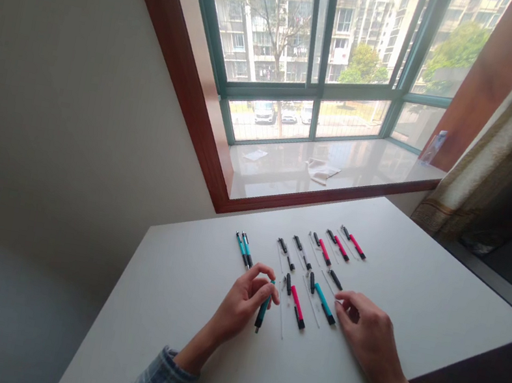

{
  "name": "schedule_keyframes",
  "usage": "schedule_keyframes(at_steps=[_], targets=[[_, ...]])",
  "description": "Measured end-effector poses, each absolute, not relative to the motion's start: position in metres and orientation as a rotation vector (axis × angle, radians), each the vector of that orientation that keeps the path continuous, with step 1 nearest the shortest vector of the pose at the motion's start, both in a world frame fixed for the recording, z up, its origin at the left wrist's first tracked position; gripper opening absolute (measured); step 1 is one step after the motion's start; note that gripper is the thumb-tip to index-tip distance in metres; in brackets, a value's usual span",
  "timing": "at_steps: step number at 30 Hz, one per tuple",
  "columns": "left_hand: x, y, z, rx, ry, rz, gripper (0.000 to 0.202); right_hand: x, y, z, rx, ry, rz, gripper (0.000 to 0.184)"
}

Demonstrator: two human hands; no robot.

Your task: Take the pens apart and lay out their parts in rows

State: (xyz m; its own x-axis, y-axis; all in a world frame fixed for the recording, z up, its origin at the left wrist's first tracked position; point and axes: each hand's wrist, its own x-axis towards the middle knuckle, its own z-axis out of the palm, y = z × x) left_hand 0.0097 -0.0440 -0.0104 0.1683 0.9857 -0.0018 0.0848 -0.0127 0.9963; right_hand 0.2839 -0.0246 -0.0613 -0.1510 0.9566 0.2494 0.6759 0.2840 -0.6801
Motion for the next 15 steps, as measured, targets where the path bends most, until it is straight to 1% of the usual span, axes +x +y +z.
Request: schedule_keyframes(at_steps=[15], targets=[[0.0084,-0.0435,-0.0120,1.306,1.144,1.068,0.022,0.2812,-0.0267,-0.0599,-1.481,-1.881,0.528,0.017]])
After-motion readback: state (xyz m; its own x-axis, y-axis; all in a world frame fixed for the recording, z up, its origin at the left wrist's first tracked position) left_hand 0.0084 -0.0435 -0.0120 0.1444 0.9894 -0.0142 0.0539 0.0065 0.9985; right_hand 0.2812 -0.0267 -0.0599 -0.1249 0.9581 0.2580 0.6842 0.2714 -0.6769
